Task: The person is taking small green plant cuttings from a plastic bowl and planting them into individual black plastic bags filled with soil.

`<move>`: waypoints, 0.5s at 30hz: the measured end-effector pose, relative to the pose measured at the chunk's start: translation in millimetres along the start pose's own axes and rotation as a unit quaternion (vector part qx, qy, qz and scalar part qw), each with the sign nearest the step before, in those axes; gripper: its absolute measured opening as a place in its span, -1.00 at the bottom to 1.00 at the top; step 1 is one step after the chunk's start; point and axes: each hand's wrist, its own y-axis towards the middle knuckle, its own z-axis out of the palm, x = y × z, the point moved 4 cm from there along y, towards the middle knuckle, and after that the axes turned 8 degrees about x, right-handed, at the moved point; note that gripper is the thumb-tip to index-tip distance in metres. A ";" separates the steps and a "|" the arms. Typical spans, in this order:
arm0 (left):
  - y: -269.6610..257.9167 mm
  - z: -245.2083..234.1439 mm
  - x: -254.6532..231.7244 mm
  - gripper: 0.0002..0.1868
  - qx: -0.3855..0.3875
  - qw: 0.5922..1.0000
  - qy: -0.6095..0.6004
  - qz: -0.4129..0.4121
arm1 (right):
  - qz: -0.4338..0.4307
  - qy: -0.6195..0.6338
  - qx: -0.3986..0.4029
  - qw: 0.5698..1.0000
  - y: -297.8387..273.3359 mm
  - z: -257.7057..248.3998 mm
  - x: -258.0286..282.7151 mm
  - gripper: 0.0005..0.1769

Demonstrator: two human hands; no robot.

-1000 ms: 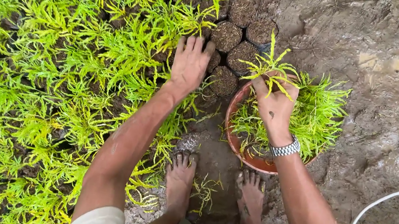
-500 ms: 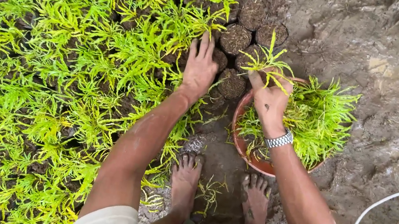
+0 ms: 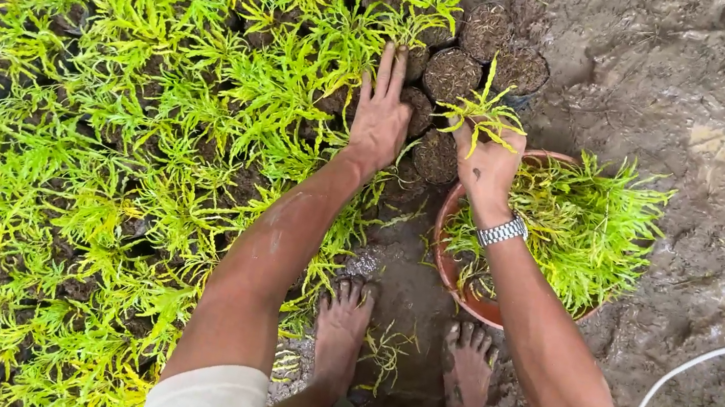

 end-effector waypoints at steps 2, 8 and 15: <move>4.6 2.8 1.9 -0.83 -0.005 0.998 -0.058 0.010 | -0.011 0.008 0.003 1.000 2.9 0.0 13.0 -0.68; 6.7 22.1 4.6 -0.79 -0.010 0.982 -0.190 0.015 | -0.046 -0.020 0.045 0.998 18.1 8.4 60.0 -0.87; -8.1 -9.8 38.5 -0.70 0.034 0.980 -0.182 0.074 | -0.026 -0.102 0.103 0.989 17.9 29.9 78.0 -0.98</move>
